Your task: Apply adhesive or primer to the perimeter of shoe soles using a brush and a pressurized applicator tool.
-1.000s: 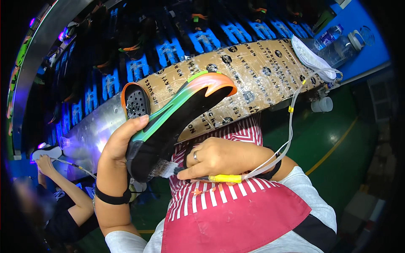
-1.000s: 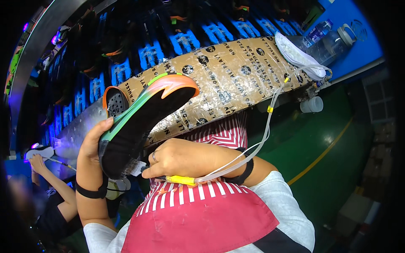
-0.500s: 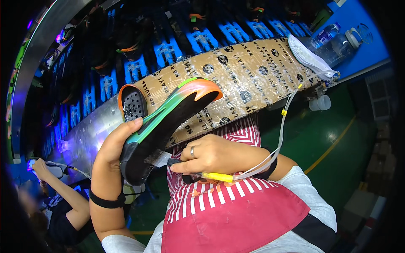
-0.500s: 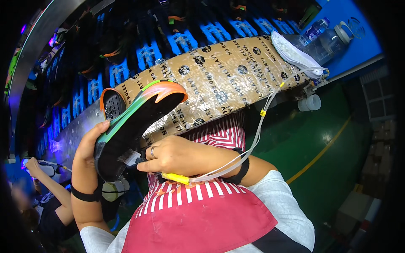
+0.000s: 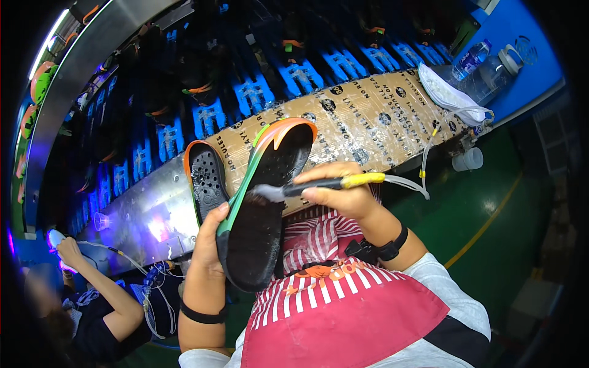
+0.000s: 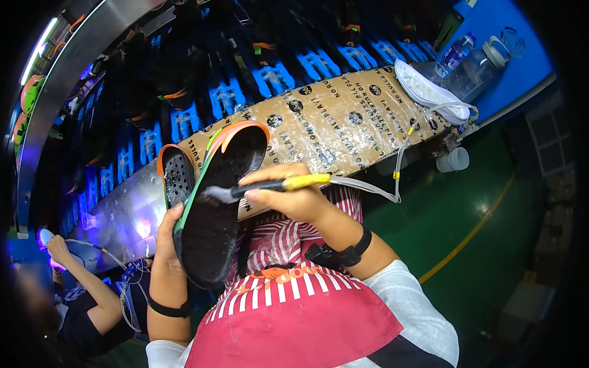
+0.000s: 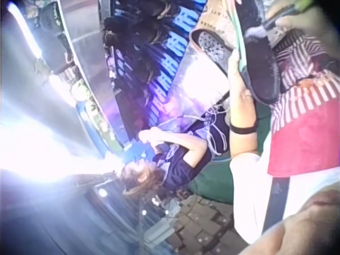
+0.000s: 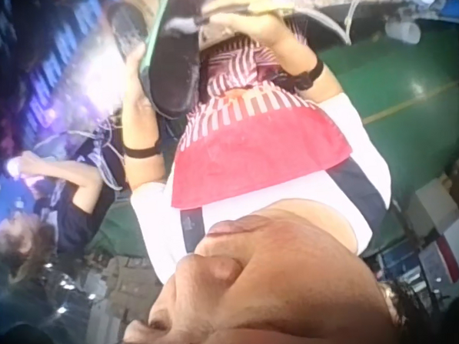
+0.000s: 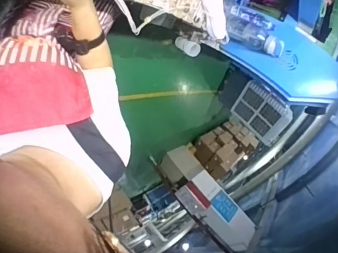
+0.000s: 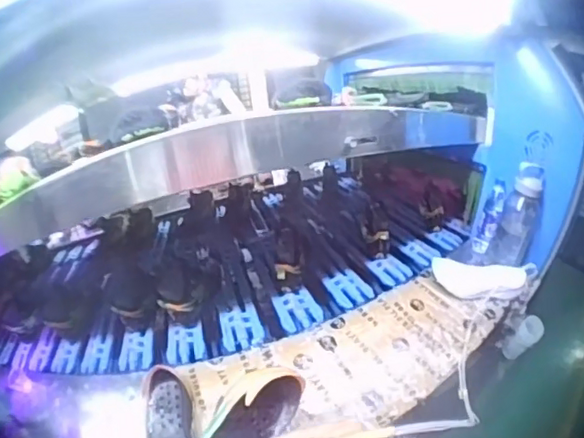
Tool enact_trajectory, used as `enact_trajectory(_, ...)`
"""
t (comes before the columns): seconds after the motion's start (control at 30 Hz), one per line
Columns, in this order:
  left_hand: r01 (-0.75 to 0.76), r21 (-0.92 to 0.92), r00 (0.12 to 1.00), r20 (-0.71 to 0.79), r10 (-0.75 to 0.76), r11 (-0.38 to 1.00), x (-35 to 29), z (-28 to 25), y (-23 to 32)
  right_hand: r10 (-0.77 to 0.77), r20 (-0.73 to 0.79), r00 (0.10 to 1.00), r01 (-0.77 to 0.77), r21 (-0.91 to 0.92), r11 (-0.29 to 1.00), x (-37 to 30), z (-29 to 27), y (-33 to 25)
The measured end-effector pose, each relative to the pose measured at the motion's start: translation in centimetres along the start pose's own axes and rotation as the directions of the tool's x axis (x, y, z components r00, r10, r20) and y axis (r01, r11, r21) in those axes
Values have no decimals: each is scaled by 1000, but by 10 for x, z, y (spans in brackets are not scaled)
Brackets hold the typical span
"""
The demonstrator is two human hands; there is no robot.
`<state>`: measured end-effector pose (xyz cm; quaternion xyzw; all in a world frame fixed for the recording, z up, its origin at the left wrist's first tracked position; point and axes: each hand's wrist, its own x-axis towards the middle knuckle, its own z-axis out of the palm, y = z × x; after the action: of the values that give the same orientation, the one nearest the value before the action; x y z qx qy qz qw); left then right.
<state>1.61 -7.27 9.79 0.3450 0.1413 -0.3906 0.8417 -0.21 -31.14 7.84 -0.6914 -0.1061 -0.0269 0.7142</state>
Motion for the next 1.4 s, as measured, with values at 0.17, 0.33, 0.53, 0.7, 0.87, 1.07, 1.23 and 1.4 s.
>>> enact_trajectory(0.17, -38, -42, 998, -45, 36, 998, -2, -13, -12, -148, -308, 940, 91, -193, 977, 6, 2, -4)
enact_trajectory(0.33, -220, -91, 975, -5, 221, 971, -12, -20, -10, -437, 160, 885, 465, -355, 811, 4, 27, -12)
enact_trajectory(0.53, -597, -67, 802, -81, 592, 799, -37, -39, 8, -68, -205, 976, 81, 55, 995, 10, 8, -16)
enact_trajectory(0.7, -605, -139, 796, -100, 597, 784, -52, -96, 26, 65, -267, 962, -4, 224, 975, 14, -8, -5)
enact_trajectory(0.87, -685, -184, 707, -400, 583, 705, -40, -121, 7, 172, -310, 935, -51, 362, 931, 25, -19, 16)
enact_trajectory(1.07, -741, -237, 510, -808, 296, 629, -52, -134, -25, 217, -345, 913, -9, 516, 857, 44, -41, 59)
enact_trajectory(1.23, -664, -367, 635, -737, 233, 651, -70, -136, -66, 294, -351, 889, -32, 594, 804, 45, -49, 90)
enact_trajectory(1.4, -215, -309, 917, -390, 82, 927, -71, -119, -107, 322, -302, 897, -47, 660, 750, 47, -50, 91)
